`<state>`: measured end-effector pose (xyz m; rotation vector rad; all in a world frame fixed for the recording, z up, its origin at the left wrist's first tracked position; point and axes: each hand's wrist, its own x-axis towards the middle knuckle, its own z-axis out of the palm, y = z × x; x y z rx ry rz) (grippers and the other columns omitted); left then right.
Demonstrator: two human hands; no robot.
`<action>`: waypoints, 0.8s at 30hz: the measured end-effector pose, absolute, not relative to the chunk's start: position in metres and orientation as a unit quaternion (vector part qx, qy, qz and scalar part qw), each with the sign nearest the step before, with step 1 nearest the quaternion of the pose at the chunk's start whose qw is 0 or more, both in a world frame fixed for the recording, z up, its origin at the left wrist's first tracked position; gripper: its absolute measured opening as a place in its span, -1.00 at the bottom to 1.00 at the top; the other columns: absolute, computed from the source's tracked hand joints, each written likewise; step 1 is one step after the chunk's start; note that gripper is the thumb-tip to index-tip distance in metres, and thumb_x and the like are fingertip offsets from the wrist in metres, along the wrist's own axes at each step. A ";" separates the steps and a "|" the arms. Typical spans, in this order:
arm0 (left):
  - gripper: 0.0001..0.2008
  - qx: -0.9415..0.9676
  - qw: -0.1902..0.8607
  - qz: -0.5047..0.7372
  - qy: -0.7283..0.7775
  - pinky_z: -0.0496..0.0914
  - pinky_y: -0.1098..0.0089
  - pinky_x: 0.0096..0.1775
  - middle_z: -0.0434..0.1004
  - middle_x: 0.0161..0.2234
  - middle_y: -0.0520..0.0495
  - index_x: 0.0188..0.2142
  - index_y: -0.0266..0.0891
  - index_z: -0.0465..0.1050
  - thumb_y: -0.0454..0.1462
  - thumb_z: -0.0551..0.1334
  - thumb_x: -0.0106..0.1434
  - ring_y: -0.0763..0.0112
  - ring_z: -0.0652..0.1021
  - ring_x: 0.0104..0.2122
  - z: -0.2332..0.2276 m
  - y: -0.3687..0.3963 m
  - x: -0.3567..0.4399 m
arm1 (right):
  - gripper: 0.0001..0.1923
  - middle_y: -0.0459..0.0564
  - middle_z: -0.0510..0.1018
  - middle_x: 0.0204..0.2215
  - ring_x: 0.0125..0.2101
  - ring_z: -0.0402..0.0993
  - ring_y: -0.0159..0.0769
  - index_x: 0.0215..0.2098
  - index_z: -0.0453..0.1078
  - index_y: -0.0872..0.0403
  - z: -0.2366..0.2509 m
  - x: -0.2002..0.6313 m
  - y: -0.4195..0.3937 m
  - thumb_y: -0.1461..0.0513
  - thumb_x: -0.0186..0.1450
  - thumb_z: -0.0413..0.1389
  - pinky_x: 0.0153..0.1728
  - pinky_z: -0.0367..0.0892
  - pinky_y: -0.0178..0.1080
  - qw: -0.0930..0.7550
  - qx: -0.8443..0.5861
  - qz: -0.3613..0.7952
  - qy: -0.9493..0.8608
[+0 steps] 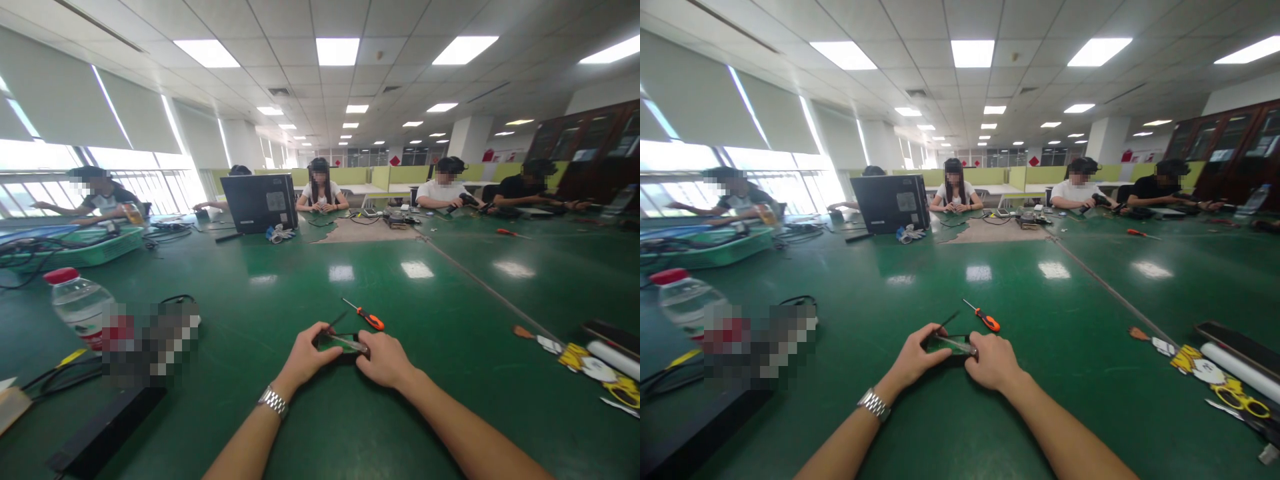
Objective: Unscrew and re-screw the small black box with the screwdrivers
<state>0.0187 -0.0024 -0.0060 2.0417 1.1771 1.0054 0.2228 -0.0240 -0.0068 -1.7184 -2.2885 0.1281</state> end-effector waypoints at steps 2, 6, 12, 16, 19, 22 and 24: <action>-0.73 0.761 0.291 0.378 0.440 0.31 0.38 -0.22 0.50 -0.30 -0.01 -0.23 -0.24 0.43 -0.20 0.33 0.08 0.28 0.48 -0.28 -0.006 -0.003 0.018 | -0.88 -0.02 0.53 -0.43 -0.43 0.40 -0.25 -0.34 0.33 0.03 -0.009 0.221 -0.025 0.20 0.15 0.03 -0.48 -0.05 -0.29 0.135 -0.600 0.038 -0.787; -0.75 0.765 0.302 0.374 0.427 0.29 0.41 -0.24 0.47 -0.32 0.02 -0.23 -0.23 0.40 -0.22 0.33 0.09 0.32 0.46 -0.30 -0.006 -0.002 0.018 | -0.93 -0.08 0.47 -0.49 -0.47 0.33 -0.33 -0.39 0.31 0.04 -0.006 0.227 -0.022 0.23 0.12 0.04 -0.48 -0.03 -0.32 0.156 -0.577 0.078 -0.798; -0.72 0.768 0.306 0.360 0.433 0.28 0.43 -0.26 0.45 -0.32 0.02 -0.22 -0.23 0.39 -0.15 0.31 0.12 0.33 0.45 -0.32 -0.006 0.000 0.017 | -0.87 -0.23 0.13 -0.66 -0.58 0.09 -0.45 -0.61 0.10 0.07 0.000 0.282 0.002 0.29 0.02 0.02 -0.53 -0.03 -0.38 0.215 -0.478 0.284 -0.803; -0.73 0.773 0.288 0.353 0.442 0.29 0.41 -0.26 0.48 -0.31 -0.01 -0.19 -0.23 0.42 -0.12 0.24 0.19 0.32 0.46 -0.33 -0.004 -0.001 0.017 | -0.76 -0.19 0.21 -0.64 -0.54 0.17 -0.41 -0.61 0.12 0.06 -0.006 0.315 0.018 0.14 0.14 0.01 -0.49 0.04 -0.36 0.302 -0.599 0.206 -0.713; -0.74 0.779 0.273 0.358 0.436 0.30 0.38 -0.23 0.52 -0.28 -0.04 -0.20 -0.21 0.47 -0.13 0.24 0.18 0.28 0.48 -0.30 -0.002 -0.004 0.020 | -0.75 -0.12 0.41 -0.55 -0.49 0.32 -0.35 -0.51 0.29 0.05 -0.013 0.321 0.024 0.08 0.21 -0.01 -0.49 0.06 -0.34 0.238 -0.731 0.117 -0.629; -0.75 0.741 0.278 0.402 0.460 0.32 0.37 -0.26 0.55 -0.35 -0.05 -0.29 -0.22 0.52 -0.10 0.27 0.15 0.26 0.49 -0.34 0.002 -0.006 0.024 | -0.74 -0.04 0.53 -0.41 -0.40 0.43 -0.27 -0.37 0.38 0.01 -0.017 0.318 0.027 0.06 0.26 -0.04 -0.50 0.09 -0.32 0.186 -0.774 0.094 -0.598; -0.70 0.644 0.330 0.469 0.506 0.36 0.37 -0.32 0.54 -0.42 -0.07 -0.38 -0.27 0.52 -0.05 0.27 0.14 0.25 0.50 -0.40 0.006 -0.005 0.024 | -0.74 -0.01 0.56 -0.35 -0.35 0.47 -0.23 -0.30 0.40 -0.01 -0.018 0.314 0.029 0.06 0.29 -0.07 -0.48 0.12 -0.31 0.169 -0.786 0.079 -0.590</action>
